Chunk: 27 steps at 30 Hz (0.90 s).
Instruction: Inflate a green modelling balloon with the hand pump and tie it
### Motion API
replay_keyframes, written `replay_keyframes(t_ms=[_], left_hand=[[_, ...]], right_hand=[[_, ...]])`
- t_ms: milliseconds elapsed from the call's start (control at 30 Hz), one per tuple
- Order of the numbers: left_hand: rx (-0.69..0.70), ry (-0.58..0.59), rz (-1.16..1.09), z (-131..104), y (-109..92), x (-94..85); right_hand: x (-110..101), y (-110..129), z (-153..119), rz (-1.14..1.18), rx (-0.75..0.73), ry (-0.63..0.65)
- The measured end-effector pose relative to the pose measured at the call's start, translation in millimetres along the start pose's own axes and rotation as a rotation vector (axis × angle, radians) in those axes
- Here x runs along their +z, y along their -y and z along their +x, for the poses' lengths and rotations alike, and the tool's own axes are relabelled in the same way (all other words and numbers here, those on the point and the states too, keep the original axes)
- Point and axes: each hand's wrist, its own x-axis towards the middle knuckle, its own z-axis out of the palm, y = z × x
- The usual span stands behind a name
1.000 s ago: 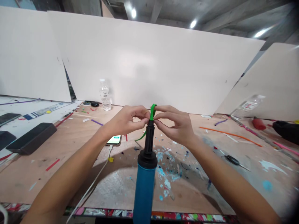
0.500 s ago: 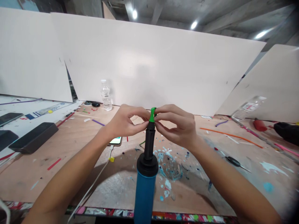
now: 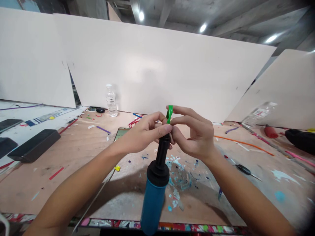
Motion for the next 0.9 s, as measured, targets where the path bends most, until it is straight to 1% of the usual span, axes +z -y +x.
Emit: replay_keyframes(t_ms=[100,167,233,300,367,467,500,533,633,667,733,800,833,900], left_hand=[[-0.079,0.048,-0.213,3.9,8.7,3.6],[-0.133,0.043,-0.362,6.0,14.1,7.1],[-0.171,0.052,-0.493,7.2,19.3,12.5],[-0.198,0.065,-0.564,7.2,24.1,18.3],[-0.215,0.056,-0.596,6.6,27.6,21.8],[-0.205,-0.035,-0.599,9.3,30.7,19.1],[-0.185,-0.088,-0.589,12.4,31.6,15.9],[-0.159,-0.145,-0.581,17.0,32.8,11.6],[-0.082,-0.32,-0.59,38.4,40.1,-6.3],[-0.077,-0.38,-0.606,47.1,44.1,-13.8],[-0.11,-0.516,-0.637,64.6,53.6,-30.4],[-0.184,-0.608,-0.661,79.8,62.8,-48.1],[-0.206,-0.637,-0.665,86.0,66.4,-56.6],[-0.228,-0.672,-0.669,95.6,70.1,-71.2]], right_hand=[[-6.4,-5.9,2.9,-0.109,0.092,0.019],[-10.6,-12.7,3.9,-0.139,0.166,0.086],[-13.0,-20.7,1.4,-0.118,0.25,0.174],[-12.5,-28.4,-6.1,-0.051,0.327,0.253],[-8.3,-33.6,-18.7,0.065,0.419,0.292],[5.2,-32.1,-43.4,0.302,0.645,0.235],[11.5,-28.4,-51.7,0.422,0.744,0.218],[18.7,-23.2,-59.2,0.575,0.851,0.23],[43.9,-1.6,-73.8,1.145,1.182,0.357],[52.5,5.9,-75.4,1.257,1.294,0.34],[67.2,19.3,-74.3,1.32,1.519,0.211],[75.7,30.0,-70.1,1.309,1.699,0.084],[77.1,34.8,-67.9,1.307,1.763,0.05],[74.1,45.1,-65.3,1.316,1.856,0.048]])
